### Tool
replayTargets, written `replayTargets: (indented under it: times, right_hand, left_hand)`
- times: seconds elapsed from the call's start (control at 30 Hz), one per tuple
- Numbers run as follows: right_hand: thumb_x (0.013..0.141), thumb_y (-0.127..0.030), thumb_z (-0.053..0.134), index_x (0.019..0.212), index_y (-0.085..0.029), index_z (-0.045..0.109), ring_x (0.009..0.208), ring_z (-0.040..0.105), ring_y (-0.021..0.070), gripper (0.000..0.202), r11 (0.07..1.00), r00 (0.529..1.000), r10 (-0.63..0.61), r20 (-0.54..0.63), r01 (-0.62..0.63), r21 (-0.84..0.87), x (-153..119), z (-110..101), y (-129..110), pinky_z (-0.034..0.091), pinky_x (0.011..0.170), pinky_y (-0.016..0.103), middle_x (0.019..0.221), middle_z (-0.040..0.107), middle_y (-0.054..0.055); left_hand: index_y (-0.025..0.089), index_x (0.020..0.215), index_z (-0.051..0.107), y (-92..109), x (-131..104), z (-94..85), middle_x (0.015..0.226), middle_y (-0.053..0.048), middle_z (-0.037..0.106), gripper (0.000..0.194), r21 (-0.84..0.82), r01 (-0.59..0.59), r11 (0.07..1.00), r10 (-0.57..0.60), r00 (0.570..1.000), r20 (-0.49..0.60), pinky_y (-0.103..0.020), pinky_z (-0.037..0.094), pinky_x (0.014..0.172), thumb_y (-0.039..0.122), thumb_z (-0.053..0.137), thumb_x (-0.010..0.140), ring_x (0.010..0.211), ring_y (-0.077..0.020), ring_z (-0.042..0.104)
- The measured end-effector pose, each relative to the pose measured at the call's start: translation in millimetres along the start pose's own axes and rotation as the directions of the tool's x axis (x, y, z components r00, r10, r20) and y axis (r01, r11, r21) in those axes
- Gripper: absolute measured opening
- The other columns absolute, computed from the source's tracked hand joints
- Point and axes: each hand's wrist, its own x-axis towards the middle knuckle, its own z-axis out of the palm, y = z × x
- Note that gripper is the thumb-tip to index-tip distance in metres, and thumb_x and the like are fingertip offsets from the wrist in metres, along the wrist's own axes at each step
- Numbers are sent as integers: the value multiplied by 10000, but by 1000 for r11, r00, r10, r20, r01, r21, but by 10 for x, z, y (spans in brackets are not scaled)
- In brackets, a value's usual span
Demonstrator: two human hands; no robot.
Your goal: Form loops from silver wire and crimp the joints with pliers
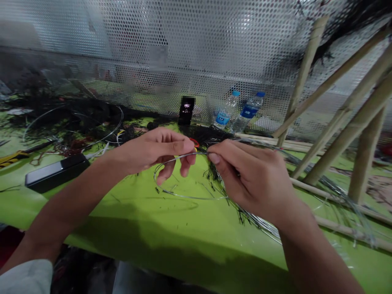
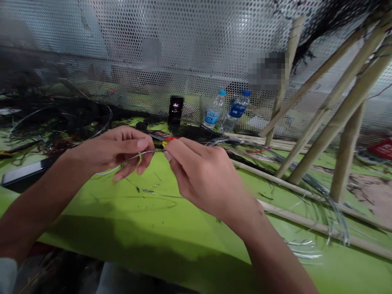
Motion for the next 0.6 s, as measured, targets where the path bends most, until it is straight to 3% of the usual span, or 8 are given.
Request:
replayTargets:
  times: [0.1, 0.27, 0.37, 0.43, 0.5, 0.6]
  right_hand:
    - [1012, -124, 470, 896, -197, 578, 590, 418, 122, 174, 1000, 1000, -15, 10, 15, 14, 0, 5, -4, 319, 545, 284, 710, 518, -16]
    - [1013, -126, 467, 854, -207, 551, 589, 437, 119, 198, 999, 999, 7, 46, -8, 34, 2, 4, -34, 318, 550, 282, 715, 545, -17]
    - [1001, -119, 468, 822, -211, 534, 572, 422, 120, 212, 999, 998, 43, 55, -45, 20, 9, 18, -51, 299, 545, 289, 679, 501, -28]
    - [998, -120, 467, 798, -216, 510, 560, 393, 120, 226, 997, 996, 71, 51, -72, 22, 19, 34, -56, 288, 545, 291, 658, 460, -34]
    - [993, -120, 469, 772, -221, 474, 549, 364, 119, 243, 995, 994, 91, 54, -93, 44, 31, 50, -51, 278, 545, 293, 639, 427, -40]
    - [991, -124, 471, 745, -225, 423, 535, 345, 115, 271, 987, 989, 124, 75, -131, 92, 45, 61, -34, 266, 548, 296, 614, 389, -49]
  left_hand:
    - [168, 703, 698, -4, 26, -29, 584, 10, 665, 353, -81, 95, 992, -91, 994, 52, -133, 388, 306, 473, 820, 831, 327, -53, 498]
    - [163, 683, 703, -44, 57, -40, 549, 17, 641, 338, -74, 117, 990, -116, 993, 27, -118, 385, 324, 441, 876, 766, 360, -46, 497]
    - [166, 680, 697, -56, 61, -28, 551, 18, 651, 255, 55, 17, 998, -14, 998, -58, -148, 454, 383, 345, 838, 796, 401, -66, 541]
    - [170, 694, 696, -56, 46, -8, 564, 14, 666, 210, 247, -84, 965, 118, 985, -128, -176, 479, 420, 301, 777, 838, 422, -83, 572]
    - [176, 712, 702, -54, 16, 16, 571, 11, 676, 199, 528, -180, 830, 302, 941, -154, -193, 474, 461, 288, 726, 875, 451, -93, 601]
    - [202, 746, 713, -57, -42, 49, 590, 11, 677, 207, 902, -212, 377, 560, 828, -40, -227, 425, 528, 288, 660, 927, 520, -101, 607]
